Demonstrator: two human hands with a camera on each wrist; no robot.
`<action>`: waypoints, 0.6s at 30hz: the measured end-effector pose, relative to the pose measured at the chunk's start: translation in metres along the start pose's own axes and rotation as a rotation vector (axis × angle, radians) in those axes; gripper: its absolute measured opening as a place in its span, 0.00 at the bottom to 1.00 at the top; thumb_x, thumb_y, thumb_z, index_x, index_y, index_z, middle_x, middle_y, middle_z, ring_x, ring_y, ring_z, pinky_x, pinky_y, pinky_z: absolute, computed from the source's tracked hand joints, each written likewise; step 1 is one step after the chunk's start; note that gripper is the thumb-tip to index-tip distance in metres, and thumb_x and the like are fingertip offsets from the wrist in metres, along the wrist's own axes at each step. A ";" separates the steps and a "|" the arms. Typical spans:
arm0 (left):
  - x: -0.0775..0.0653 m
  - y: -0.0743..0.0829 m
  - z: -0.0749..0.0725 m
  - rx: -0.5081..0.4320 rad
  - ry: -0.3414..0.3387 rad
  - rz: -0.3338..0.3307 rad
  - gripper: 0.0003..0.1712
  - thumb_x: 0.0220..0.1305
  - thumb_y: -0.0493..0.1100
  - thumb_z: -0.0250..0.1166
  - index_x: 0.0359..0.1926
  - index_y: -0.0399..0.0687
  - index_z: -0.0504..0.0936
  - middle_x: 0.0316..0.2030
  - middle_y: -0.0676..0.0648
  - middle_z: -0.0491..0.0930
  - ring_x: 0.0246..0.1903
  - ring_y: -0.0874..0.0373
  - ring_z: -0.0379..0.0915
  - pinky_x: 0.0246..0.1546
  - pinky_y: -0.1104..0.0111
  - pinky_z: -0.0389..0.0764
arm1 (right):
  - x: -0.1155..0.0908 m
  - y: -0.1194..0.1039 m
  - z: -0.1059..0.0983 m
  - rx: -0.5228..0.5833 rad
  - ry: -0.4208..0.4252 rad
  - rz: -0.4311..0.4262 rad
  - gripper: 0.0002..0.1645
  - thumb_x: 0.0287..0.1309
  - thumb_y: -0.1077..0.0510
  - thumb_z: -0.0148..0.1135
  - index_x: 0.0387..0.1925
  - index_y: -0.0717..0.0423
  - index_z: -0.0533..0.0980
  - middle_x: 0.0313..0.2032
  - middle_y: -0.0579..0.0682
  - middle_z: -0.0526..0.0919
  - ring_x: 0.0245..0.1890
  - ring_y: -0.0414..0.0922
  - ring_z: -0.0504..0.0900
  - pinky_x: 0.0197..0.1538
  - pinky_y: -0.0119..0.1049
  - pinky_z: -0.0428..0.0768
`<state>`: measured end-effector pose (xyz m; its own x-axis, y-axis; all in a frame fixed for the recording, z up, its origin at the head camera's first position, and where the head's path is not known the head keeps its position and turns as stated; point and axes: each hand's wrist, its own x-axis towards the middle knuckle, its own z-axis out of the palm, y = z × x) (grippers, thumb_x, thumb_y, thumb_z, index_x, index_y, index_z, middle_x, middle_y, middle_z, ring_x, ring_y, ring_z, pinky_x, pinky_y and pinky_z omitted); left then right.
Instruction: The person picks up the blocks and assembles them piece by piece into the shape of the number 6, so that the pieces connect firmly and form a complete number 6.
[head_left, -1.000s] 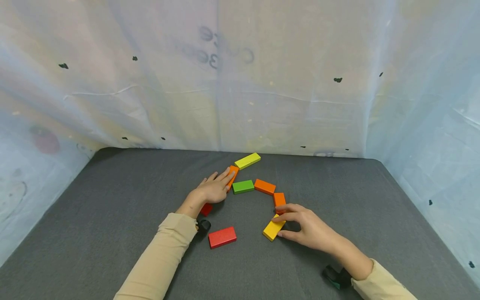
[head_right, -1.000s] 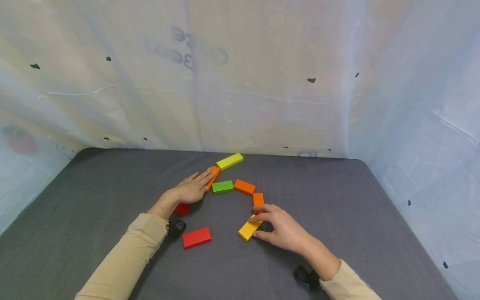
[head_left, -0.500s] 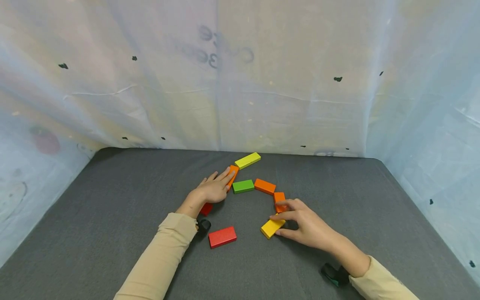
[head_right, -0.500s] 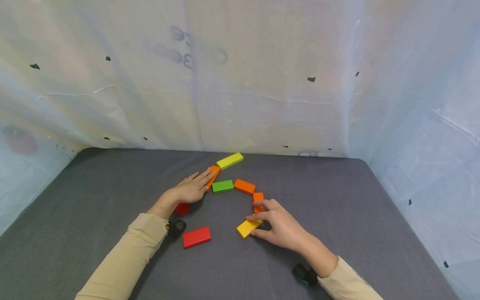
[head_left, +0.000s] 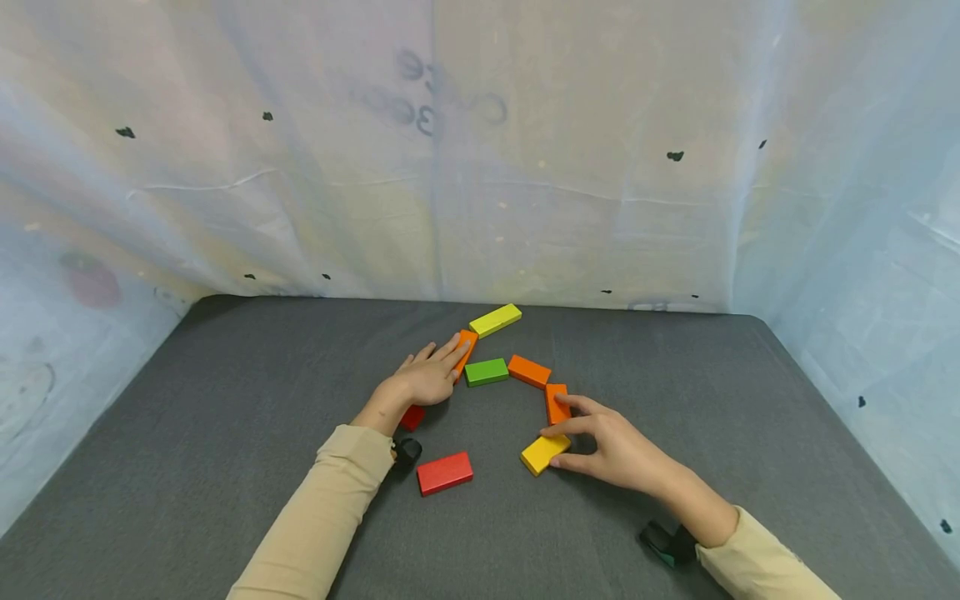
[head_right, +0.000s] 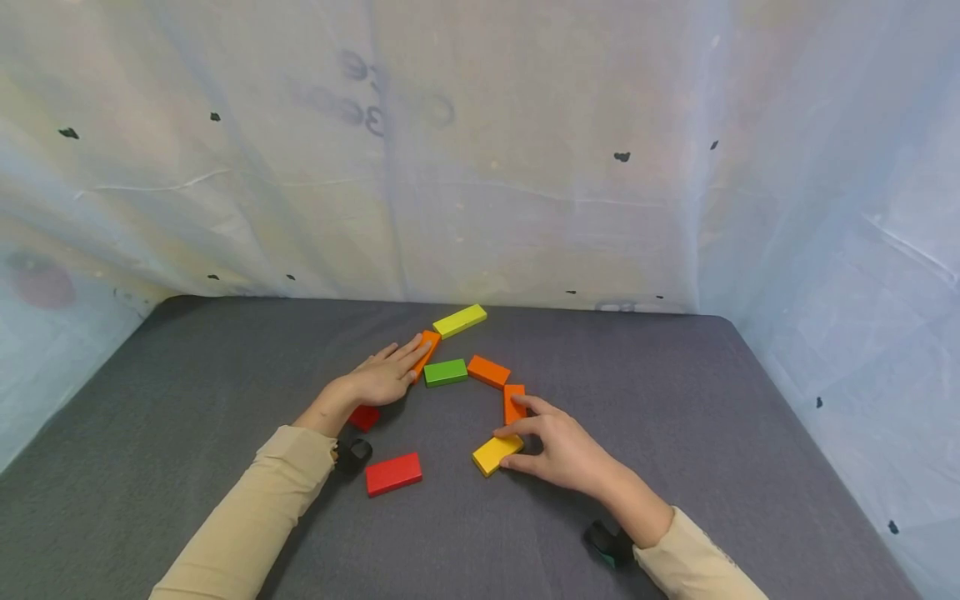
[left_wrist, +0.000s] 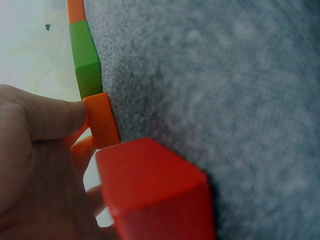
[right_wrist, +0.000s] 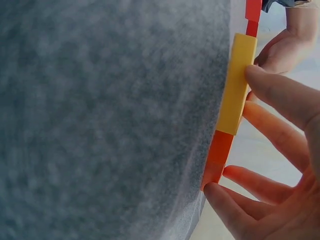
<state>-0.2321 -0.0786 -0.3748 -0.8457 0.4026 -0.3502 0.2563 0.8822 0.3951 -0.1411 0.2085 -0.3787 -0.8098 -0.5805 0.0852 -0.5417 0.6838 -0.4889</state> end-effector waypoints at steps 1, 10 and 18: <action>0.000 0.000 0.000 0.000 0.001 0.001 0.32 0.77 0.45 0.40 0.77 0.54 0.43 0.77 0.51 0.34 0.74 0.40 0.32 0.72 0.44 0.38 | 0.000 0.000 0.000 0.000 0.005 -0.001 0.21 0.50 0.51 0.72 0.48 0.45 0.83 0.63 0.63 0.70 0.62 0.61 0.70 0.57 0.58 0.74; -0.001 0.000 -0.001 -0.005 0.002 -0.004 0.31 0.77 0.45 0.40 0.77 0.56 0.43 0.77 0.52 0.34 0.75 0.41 0.32 0.71 0.43 0.38 | 0.002 -0.004 0.002 -0.034 0.040 0.041 0.18 0.49 0.49 0.73 0.44 0.46 0.84 0.62 0.63 0.72 0.63 0.63 0.68 0.59 0.61 0.71; -0.001 0.000 0.000 -0.011 0.000 -0.002 0.32 0.77 0.45 0.40 0.77 0.56 0.43 0.77 0.52 0.34 0.75 0.41 0.32 0.71 0.43 0.38 | 0.004 -0.003 0.003 -0.025 0.044 0.012 0.18 0.50 0.50 0.73 0.45 0.47 0.84 0.62 0.62 0.71 0.63 0.61 0.69 0.59 0.59 0.72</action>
<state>-0.2311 -0.0788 -0.3739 -0.8466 0.4003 -0.3508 0.2491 0.8804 0.4035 -0.1419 0.2024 -0.3794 -0.8249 -0.5527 0.1185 -0.5373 0.7015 -0.4682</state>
